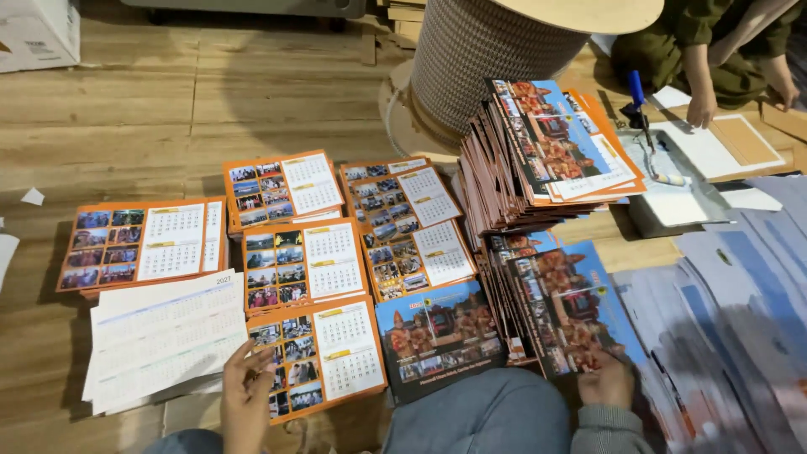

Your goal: The person sits on the floor and repeatedly picks up folded calendar sheets, aligns them, and staples them using a handheld stapler. They then place the stapled calendars into a growing stack. A second person is visible in the background working at a table.

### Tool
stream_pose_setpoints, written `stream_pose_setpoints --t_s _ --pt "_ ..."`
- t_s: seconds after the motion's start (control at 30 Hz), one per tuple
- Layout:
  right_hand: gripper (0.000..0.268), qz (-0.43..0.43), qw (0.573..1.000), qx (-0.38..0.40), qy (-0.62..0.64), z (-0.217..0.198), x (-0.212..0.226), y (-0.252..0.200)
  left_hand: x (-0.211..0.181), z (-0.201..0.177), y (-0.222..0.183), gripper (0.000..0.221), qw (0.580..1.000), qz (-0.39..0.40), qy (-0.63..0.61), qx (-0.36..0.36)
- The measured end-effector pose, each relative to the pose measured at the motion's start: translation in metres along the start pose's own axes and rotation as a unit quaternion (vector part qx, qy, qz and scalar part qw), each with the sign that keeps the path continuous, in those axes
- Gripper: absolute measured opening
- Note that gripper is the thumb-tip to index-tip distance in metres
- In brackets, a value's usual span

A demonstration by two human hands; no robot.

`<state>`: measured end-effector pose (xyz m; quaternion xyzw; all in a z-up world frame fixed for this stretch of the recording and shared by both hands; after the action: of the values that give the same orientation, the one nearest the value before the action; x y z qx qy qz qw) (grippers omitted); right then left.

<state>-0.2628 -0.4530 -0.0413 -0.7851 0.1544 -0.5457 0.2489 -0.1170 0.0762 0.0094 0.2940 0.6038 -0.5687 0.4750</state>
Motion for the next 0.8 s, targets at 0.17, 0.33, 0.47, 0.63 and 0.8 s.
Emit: stream_pose_setpoints --t_s 0.17,0.33,0.47,0.63,0.8 --pt "0.035 -0.239 0.89 0.036 -0.387 0.023 -0.006 0.026 0.01 0.001 0.005 0.056 0.997 -0.005 0.061 0.041" --pt "0.096 -0.222 0.948 -0.075 -0.214 0.042 0.031 -0.096 0.023 -0.004 0.015 0.055 0.996 0.005 0.07 0.056" --pt "0.034 -0.464 0.717 0.282 -0.438 0.09 0.004 -0.129 0.033 -0.001 0.017 0.053 0.99 -0.013 0.112 0.091" --pt "0.075 -0.477 0.364 0.341 -0.723 0.14 -0.06 -0.185 0.044 -0.005 0.027 0.05 0.988 0.02 0.117 0.095" --pt "0.091 -0.53 0.277 0.271 -0.754 0.149 -0.076 -0.195 0.022 -0.007 0.016 0.049 0.989 -0.052 0.112 0.082"
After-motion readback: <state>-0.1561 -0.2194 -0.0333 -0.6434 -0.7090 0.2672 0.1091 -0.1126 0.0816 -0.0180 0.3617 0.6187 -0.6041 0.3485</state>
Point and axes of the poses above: each hand's wrist, its own y-axis towards the middle knuckle, its own z-axis out of the palm, x = y × z, the point moved 3 cm from there along y, towards the middle knuckle, and after that the axes turned 13 degrees about -y, right-handed, at the moved point
